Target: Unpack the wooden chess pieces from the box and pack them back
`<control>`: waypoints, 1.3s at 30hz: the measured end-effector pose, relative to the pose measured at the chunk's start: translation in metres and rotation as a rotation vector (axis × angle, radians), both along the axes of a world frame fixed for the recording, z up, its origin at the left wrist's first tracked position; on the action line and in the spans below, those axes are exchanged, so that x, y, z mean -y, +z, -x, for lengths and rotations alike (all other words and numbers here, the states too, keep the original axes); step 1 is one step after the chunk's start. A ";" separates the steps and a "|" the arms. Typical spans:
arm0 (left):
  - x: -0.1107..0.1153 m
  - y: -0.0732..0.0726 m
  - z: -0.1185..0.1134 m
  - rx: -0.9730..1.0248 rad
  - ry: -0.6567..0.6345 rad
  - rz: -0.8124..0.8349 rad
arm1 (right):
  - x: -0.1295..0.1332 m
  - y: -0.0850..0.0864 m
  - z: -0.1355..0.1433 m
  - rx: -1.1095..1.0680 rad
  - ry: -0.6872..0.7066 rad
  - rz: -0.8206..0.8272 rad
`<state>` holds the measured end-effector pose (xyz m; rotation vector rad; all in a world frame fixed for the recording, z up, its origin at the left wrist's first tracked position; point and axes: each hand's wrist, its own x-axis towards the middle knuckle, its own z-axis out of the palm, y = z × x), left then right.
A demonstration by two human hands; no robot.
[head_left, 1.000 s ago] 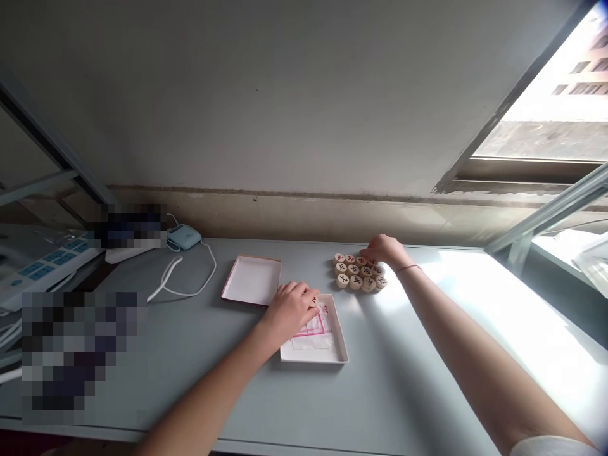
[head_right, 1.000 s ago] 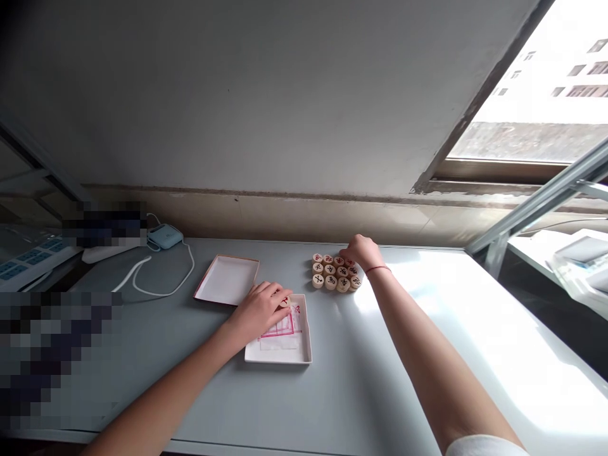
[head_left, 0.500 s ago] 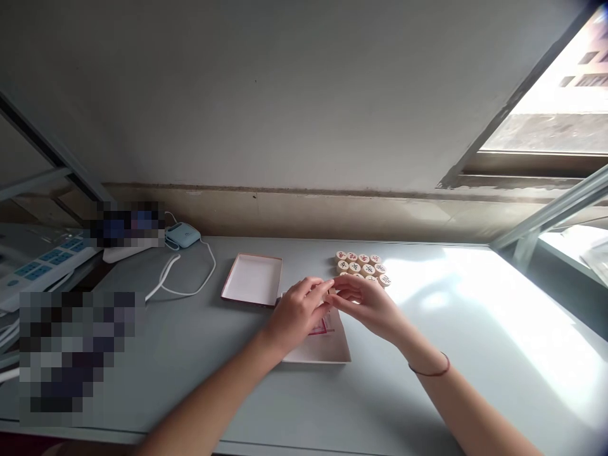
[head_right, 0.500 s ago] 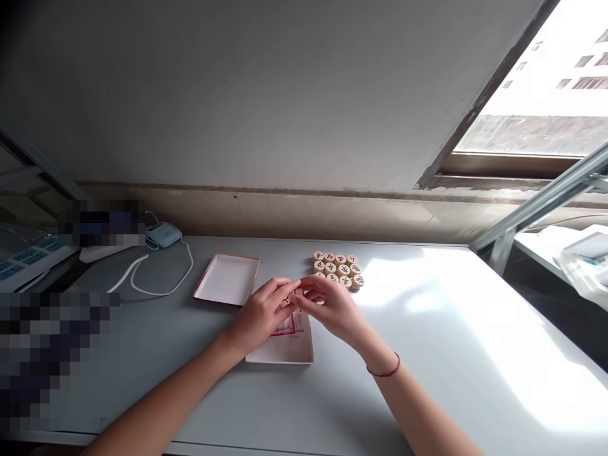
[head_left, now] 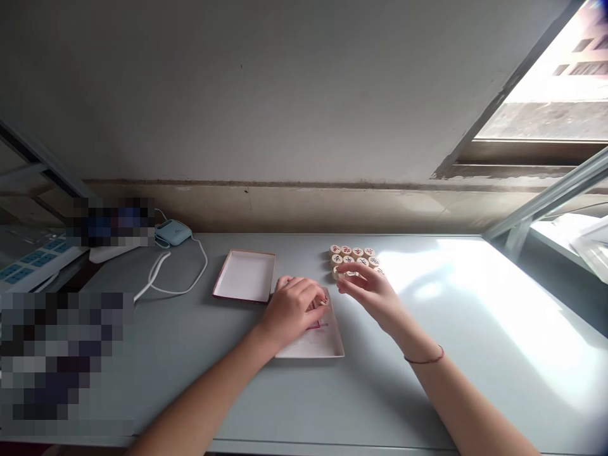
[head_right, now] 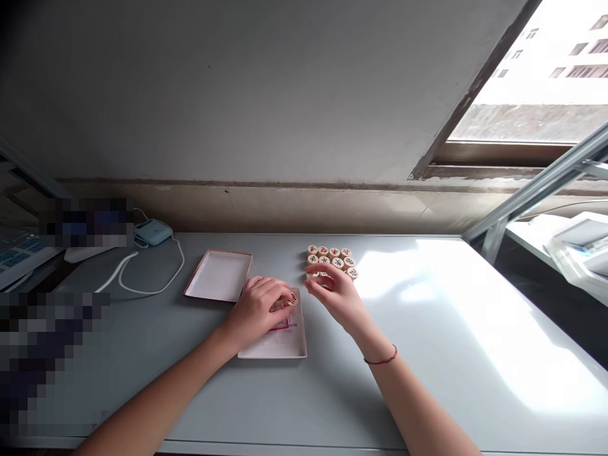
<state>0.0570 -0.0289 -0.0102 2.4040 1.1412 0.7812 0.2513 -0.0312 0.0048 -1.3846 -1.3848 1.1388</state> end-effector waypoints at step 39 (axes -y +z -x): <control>-0.009 0.015 0.043 -0.430 0.227 0.032 | 0.007 -0.023 0.027 0.920 0.183 -0.510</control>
